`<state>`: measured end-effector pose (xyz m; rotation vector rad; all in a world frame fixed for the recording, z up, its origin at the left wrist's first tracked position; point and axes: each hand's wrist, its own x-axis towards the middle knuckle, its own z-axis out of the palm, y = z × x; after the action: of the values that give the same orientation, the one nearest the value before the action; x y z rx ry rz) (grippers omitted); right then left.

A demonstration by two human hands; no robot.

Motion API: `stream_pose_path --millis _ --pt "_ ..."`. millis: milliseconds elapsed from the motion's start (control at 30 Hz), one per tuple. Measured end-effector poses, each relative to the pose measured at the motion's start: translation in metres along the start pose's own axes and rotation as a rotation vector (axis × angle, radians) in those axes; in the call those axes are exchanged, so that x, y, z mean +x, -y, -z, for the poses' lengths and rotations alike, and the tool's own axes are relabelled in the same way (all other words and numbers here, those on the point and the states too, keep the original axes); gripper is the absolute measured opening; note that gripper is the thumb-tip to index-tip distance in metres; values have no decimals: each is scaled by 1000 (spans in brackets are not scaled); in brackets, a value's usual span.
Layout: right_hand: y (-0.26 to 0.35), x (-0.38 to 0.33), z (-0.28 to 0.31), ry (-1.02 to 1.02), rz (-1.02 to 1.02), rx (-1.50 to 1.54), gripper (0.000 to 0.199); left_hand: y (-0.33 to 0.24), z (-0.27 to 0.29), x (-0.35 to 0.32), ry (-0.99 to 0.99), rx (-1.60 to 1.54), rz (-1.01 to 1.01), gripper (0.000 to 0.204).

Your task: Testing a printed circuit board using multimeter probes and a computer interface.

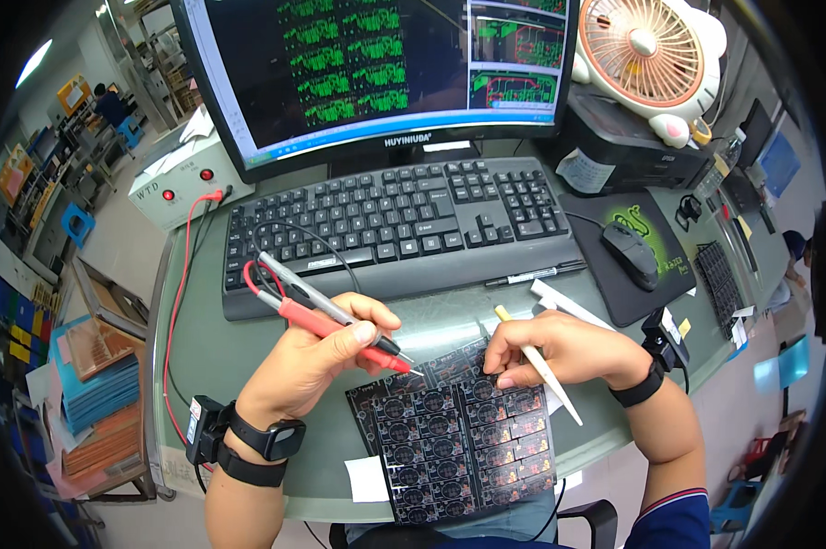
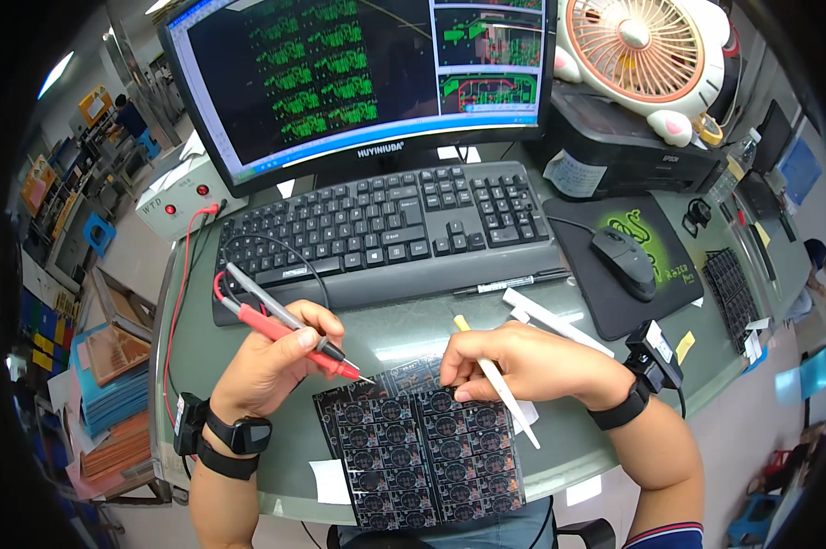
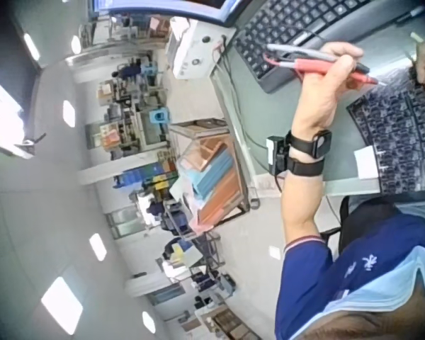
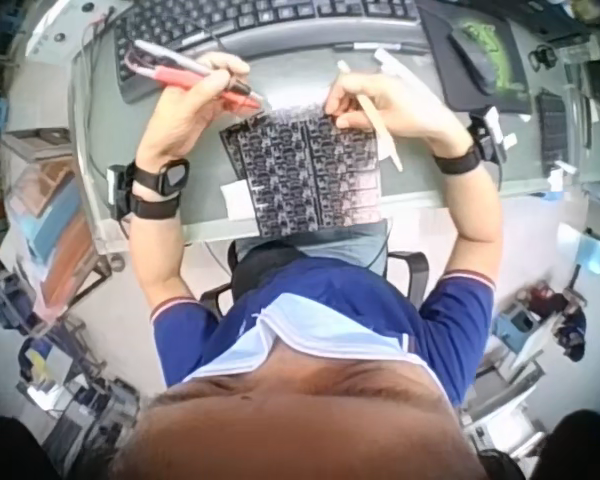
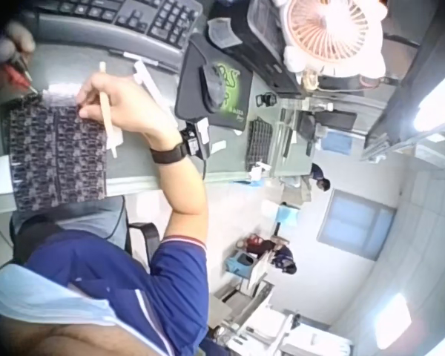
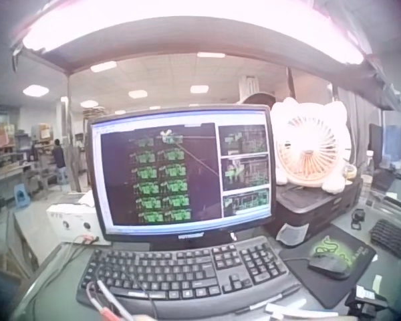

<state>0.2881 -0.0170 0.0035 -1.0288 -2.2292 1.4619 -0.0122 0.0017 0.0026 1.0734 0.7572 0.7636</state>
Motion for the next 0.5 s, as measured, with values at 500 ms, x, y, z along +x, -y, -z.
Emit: stream_pose_path --millis 500 --pt "-5 3 -1 4 8 25 21 4 4 3 -14 100 26 30"
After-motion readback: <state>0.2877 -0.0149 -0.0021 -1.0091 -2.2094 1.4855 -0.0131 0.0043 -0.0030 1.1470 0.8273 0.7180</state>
